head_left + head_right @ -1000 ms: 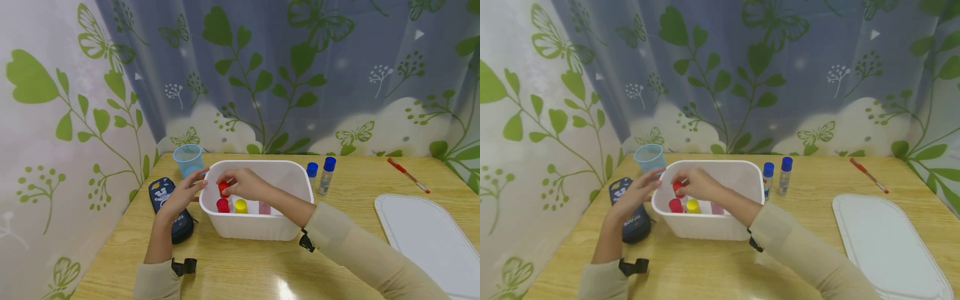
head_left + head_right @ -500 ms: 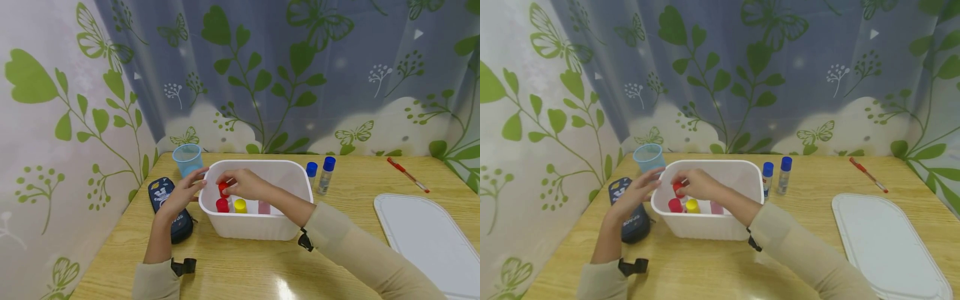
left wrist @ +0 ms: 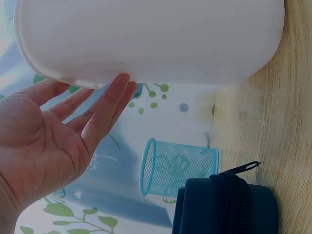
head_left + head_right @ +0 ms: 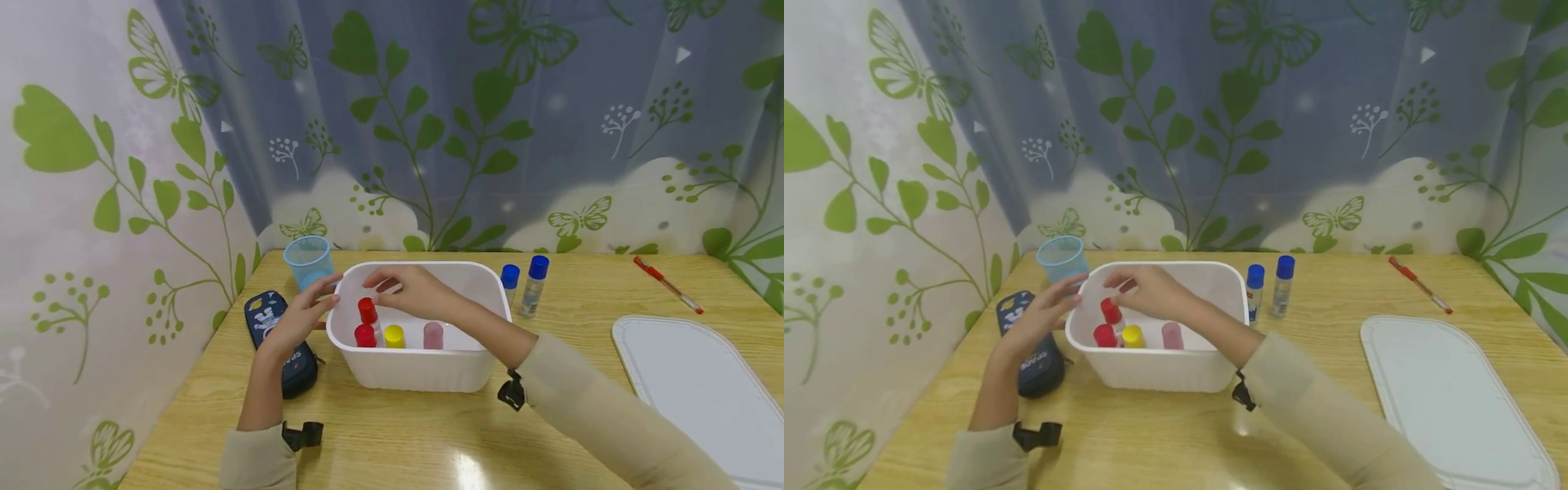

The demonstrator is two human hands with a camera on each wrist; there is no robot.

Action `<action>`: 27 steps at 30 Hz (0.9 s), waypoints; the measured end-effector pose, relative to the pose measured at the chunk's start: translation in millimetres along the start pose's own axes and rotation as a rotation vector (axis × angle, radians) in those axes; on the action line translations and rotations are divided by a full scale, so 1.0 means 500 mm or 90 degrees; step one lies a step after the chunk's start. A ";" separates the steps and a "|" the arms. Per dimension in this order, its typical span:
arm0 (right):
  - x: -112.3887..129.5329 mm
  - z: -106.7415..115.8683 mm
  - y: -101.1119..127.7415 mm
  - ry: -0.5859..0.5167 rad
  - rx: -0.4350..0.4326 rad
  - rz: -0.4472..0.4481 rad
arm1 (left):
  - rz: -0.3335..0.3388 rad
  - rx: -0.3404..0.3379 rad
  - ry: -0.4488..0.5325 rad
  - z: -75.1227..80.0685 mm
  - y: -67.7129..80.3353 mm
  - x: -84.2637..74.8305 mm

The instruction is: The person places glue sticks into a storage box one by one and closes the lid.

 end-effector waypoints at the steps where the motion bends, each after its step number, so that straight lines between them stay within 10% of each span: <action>1: 0.000 0.012 0.007 -0.008 -0.010 0.002 | 0.002 -0.001 0.001 -0.001 -0.001 0.001; 15: -0.049 0.233 0.151 0.008 -0.181 -0.061 | -0.010 0.001 0.009 0.000 -0.001 0.003; 27: -0.160 0.269 0.233 0.076 -0.232 -0.175 | -0.012 0.004 0.007 -0.004 0.001 0.000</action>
Point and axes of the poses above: each hand's wrist, its own y-axis away from the middle knuckle, its own z-axis out of the back of the hand, x = y × z, the point moved 6 cm from there along -y, towards the middle knuckle, and after that the axes turned 4 degrees about -z, right-handed, at the moved point
